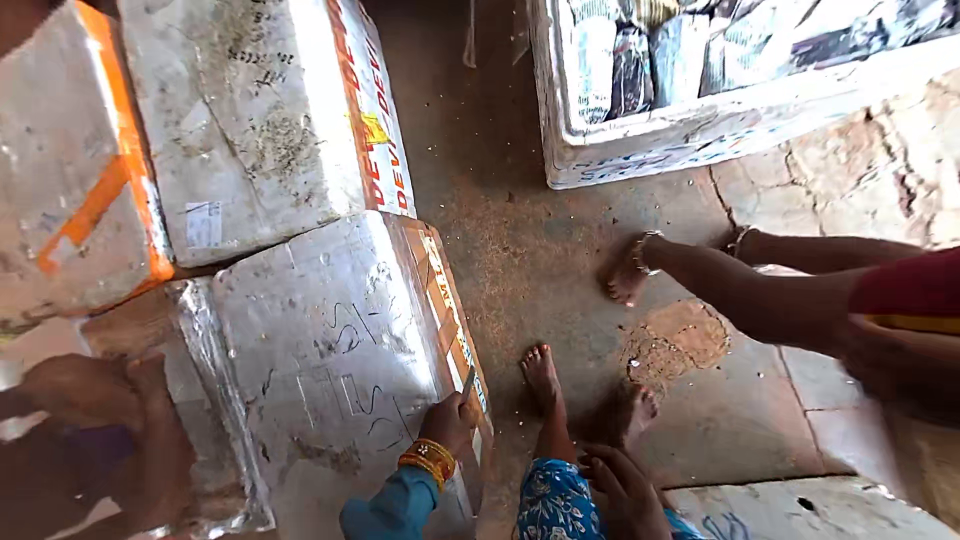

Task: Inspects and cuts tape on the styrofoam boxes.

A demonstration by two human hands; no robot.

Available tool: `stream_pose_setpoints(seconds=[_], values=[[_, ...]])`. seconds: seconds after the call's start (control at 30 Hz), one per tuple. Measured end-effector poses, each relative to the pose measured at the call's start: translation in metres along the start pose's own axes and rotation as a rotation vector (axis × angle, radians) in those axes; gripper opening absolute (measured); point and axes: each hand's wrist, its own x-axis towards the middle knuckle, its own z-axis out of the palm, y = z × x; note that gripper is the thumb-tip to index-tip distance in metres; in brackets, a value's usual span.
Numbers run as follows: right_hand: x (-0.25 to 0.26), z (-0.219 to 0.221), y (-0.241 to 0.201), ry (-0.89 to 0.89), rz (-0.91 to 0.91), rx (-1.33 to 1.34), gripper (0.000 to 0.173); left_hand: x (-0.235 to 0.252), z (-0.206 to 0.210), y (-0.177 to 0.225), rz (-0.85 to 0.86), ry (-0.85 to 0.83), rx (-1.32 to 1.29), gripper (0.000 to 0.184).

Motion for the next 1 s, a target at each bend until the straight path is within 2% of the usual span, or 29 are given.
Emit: stream_pose_setpoints(seconds=[0.13, 0.33, 0.43, 0.57, 0.73, 0.87, 1.0], values=[[0.014, 0.033, -0.007, -0.083, -0.013, 0.105, 0.03, 0.013, -0.019, 0.009, -0.025, 0.011, 0.093, 0.039], [0.041, 0.034, 0.034, -0.102, 0.012, 0.172, 0.029, 0.034, -0.063, 0.037, -0.064, 0.175, 0.244, 0.041], [0.06, 0.019, 0.054, -0.145, 0.051, 0.107, 0.029, 0.033, -0.101, 0.063, -0.103, 0.305, 0.312, 0.041], [0.08, -0.005, 0.054, -0.234, 0.13, 0.116, 0.031, 0.025, -0.172, 0.093, -0.17, 0.577, 0.42, 0.04], [0.086, -0.024, 0.05, -0.127, 0.158, 0.318, 0.031, 0.022, -0.248, 0.126, -0.267, 0.755, 0.469, 0.042], [0.092, -0.035, 0.046, -0.09, 0.304, 0.472, 0.028, 0.037, -0.263, 0.148, -0.37, 0.763, 0.441, 0.039], [0.093, -0.047, 0.038, -0.07, 0.291, 0.533, 0.027, 0.058, -0.257, 0.16, -0.501, 0.719, 0.468, 0.032]])
